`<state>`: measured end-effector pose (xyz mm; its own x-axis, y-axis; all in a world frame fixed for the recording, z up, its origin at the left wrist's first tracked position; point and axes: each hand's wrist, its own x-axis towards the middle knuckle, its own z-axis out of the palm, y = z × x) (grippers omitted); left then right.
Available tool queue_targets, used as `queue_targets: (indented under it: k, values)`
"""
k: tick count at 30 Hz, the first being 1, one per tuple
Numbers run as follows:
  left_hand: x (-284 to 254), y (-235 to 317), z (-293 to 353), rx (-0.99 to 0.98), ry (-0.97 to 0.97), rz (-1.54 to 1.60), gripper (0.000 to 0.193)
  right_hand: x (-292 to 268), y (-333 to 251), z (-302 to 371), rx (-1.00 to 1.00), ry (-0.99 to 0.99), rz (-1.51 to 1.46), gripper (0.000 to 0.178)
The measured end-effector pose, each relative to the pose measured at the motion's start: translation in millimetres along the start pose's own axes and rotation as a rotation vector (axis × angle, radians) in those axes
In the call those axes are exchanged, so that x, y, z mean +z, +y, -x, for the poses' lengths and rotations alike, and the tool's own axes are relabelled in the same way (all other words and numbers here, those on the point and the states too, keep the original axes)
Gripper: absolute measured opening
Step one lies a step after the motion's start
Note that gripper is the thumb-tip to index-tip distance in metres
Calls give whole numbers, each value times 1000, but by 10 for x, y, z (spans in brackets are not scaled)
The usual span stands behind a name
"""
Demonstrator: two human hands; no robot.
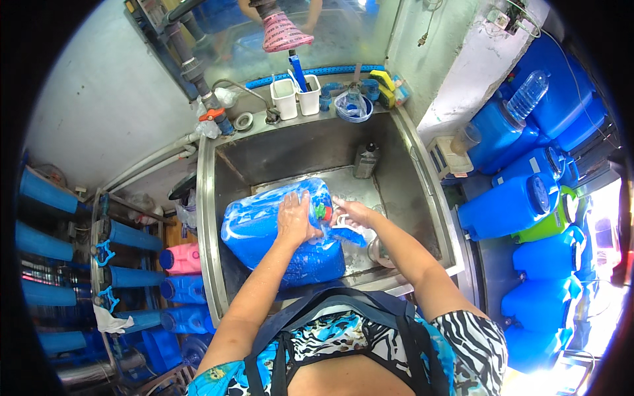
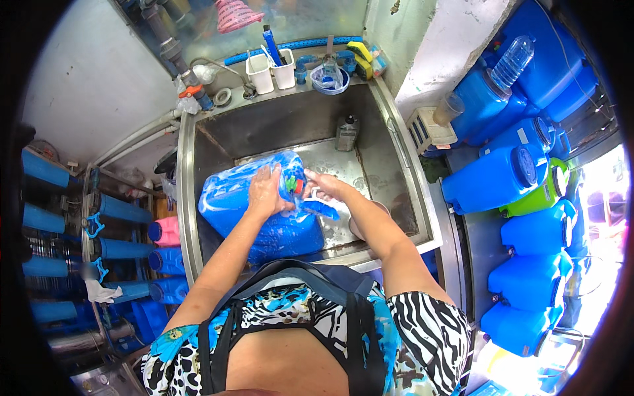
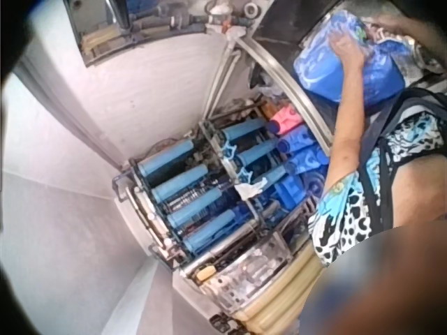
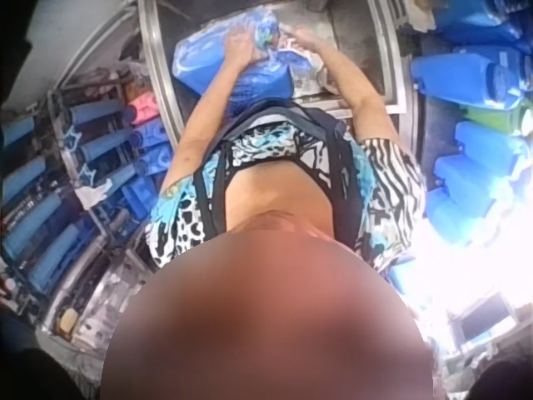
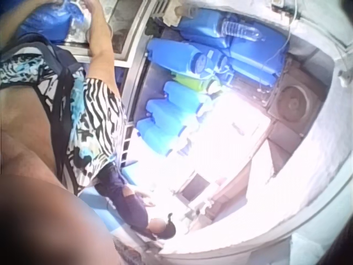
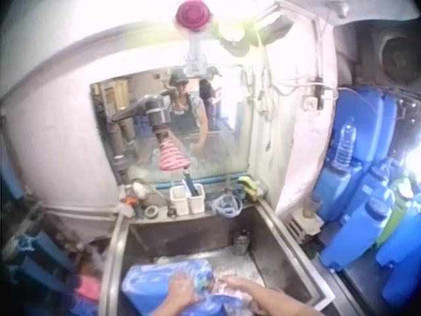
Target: The person scrubs and rinses a transparent plastic container with a yellow label, then a blue plastic jerrycan, using a sponge and running water in a stainless steel sink. The person places the cleaned containers on a nearby counter.
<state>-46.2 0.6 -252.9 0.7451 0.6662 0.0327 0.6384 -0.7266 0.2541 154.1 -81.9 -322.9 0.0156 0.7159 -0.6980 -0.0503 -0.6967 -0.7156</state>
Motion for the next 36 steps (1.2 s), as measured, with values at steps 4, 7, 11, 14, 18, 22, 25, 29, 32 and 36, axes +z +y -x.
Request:
queue_targets:
  k: [4,7,11,14,18,22,25,29,32,36]
  values:
    - [-78,-82,12,45,-71,-9,112,222,32,-16,-77,-268,-554,53]
    - [-96,-82,8,39,-79,-20,112,207,-37,65,-117,-159,-243,44]
    - [-53,13,-11,-12,-3,-33,109,-73,-250,211,-565,125,1060,32]
    - [12,140,-40,-144,38,80,104,-152,-445,205,-754,701,692,23]
    - [33,217,-20,-168,22,-37,101,-43,-526,144,-949,342,698,15]
    - [3,214,2,-184,29,12,100,10,-434,42,-468,667,758,37]
    - [11,207,7,-180,26,37,99,-27,-321,-93,-706,543,511,37]
    - [48,181,6,-181,52,-8,100,-85,-98,-193,-590,574,706,34]
    - [49,105,2,-110,84,10,101,-90,23,-181,-544,94,420,43]
    - [-32,-72,21,11,7,31,106,81,55,-82,-111,-43,-227,53]
